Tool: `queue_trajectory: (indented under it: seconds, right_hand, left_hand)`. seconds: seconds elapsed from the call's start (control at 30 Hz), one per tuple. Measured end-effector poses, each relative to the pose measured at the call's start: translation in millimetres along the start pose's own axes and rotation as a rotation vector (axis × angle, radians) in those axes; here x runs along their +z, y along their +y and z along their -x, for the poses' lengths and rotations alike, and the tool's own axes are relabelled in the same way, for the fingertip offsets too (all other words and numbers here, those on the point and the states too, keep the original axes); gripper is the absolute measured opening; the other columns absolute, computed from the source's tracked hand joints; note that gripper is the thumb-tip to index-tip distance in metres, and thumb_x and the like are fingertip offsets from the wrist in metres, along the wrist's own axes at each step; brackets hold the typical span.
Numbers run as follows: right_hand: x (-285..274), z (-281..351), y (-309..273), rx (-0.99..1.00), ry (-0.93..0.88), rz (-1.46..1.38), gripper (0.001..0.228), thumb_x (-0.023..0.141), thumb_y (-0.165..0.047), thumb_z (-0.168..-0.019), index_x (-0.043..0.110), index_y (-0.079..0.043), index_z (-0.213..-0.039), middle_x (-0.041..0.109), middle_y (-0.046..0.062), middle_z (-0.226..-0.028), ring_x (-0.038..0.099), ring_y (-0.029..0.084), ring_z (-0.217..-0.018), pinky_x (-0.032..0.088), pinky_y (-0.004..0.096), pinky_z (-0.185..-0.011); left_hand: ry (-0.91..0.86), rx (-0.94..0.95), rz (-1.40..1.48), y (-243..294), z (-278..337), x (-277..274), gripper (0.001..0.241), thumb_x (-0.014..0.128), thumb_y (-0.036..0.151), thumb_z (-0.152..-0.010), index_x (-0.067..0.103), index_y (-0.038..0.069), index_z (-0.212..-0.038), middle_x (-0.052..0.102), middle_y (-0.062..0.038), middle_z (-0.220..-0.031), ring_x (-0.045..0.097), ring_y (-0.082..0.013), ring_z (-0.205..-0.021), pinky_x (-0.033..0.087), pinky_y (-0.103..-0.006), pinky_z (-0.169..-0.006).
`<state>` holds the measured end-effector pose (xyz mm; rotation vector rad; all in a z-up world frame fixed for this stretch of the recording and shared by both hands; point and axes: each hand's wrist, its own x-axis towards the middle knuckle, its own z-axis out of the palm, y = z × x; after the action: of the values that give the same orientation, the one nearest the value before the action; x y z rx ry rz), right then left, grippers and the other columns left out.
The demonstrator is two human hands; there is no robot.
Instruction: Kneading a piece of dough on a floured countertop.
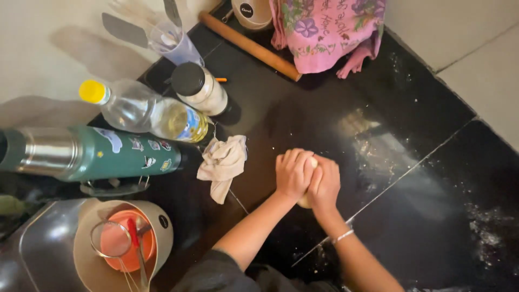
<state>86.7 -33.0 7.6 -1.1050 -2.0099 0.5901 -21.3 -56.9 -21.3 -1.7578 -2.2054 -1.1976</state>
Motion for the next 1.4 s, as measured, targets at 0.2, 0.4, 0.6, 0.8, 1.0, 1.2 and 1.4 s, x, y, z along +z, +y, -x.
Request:
queue_trajectory:
  seconds: [0.2,0.4,0.6,0.8,1.0,1.2,1.4]
  right_hand:
    - [25.9,-41.5,40.7,0.244,-0.019,0.212,0.037,0.039,-0.034,-0.112,0.064,-0.017,-0.091,0.067,0.015,-0.075,0.068,0.042,-0.075,0.051,0.053,-0.067]
    - [21.0,-66.4,49.5,0.511,-0.132,0.061,0.051,0.043,-0.043,-0.112,0.069,-0.006,-0.09,0.071,0.026,-0.089,0.067,0.052,-0.097,0.05,0.06,-0.078]
    - [-37.4,-21.5,41.4,0.294,-0.056,-0.184,0.04,0.033,-0.02,-0.111,0.069,-0.008,-0.096,0.064,0.02,-0.102,0.061,0.041,-0.112,0.046,0.047,-0.102]
    - [-26.9,60.5,-8.5,0.103,-0.015,-0.217,0.046,0.026,-0.025,-0.114,0.061,-0.002,-0.134,0.054,0.026,-0.141,0.049,0.047,-0.135,0.036,0.054,-0.115]
    - [-38.9,123.5,-16.2,-0.104,-0.021,-0.213,0.054,0.029,-0.031,-0.108,0.054,0.001,-0.144,0.054,0.022,-0.147,0.044,0.045,-0.142,0.031,0.053,-0.12]
    - [-17.7,75.0,22.3,-0.038,0.095,0.001,0.045,0.03,-0.03,-0.111,0.065,-0.012,-0.131,0.066,0.006,-0.127,0.058,0.031,-0.127,0.036,0.043,-0.113]
    - [-2.4,-11.0,59.0,0.065,0.107,0.181,0.037,0.037,-0.036,-0.112,0.064,-0.018,-0.13,0.065,0.001,-0.124,0.058,0.026,-0.121,0.036,0.042,-0.105]
  left_hand:
    - [0.161,0.032,-0.115,-23.1,-53.3,49.2,0.029,0.056,0.024,-0.094,0.051,0.022,-0.065,0.051,0.002,-0.06,0.061,-0.0226,-0.057,0.048,-0.0377,-0.055]
    - [-0.437,-0.444,0.166,-15.7,-90.8,21.5,0.06,0.041,0.061,-0.098,0.072,0.012,-0.082,0.074,-0.015,-0.08,0.074,-0.0445,-0.087,0.054,-0.0558,-0.075]
    - [-0.479,-0.559,0.427,28.1,-72.5,-78.1,0.065,0.03,0.053,-0.106,0.075,0.013,-0.082,0.074,-0.02,-0.095,0.067,-0.0448,-0.106,0.047,-0.0551,-0.098]
    - [-0.26,-0.086,0.271,43.3,43.4,-70.4,0.048,0.041,0.032,-0.106,0.053,0.006,-0.145,0.056,-0.023,-0.142,0.052,-0.0399,-0.135,0.034,-0.0601,-0.11]
    - [-0.134,0.125,0.212,58.2,95.5,-79.5,0.059,0.027,0.042,-0.103,0.059,0.002,-0.133,0.056,-0.018,-0.143,0.051,-0.0393,-0.136,0.028,-0.0553,-0.114]
    - [0.007,0.036,0.178,54.3,47.6,-32.4,0.058,0.03,0.034,-0.1,0.056,0.006,-0.144,0.062,-0.015,-0.138,0.056,-0.0353,-0.132,0.03,-0.0552,-0.113]
    - [-0.002,-0.075,0.063,40.5,-32.1,10.3,0.06,0.038,0.028,-0.097,0.048,0.005,-0.151,0.058,-0.017,-0.14,0.051,-0.0384,-0.138,0.026,-0.062,-0.111]
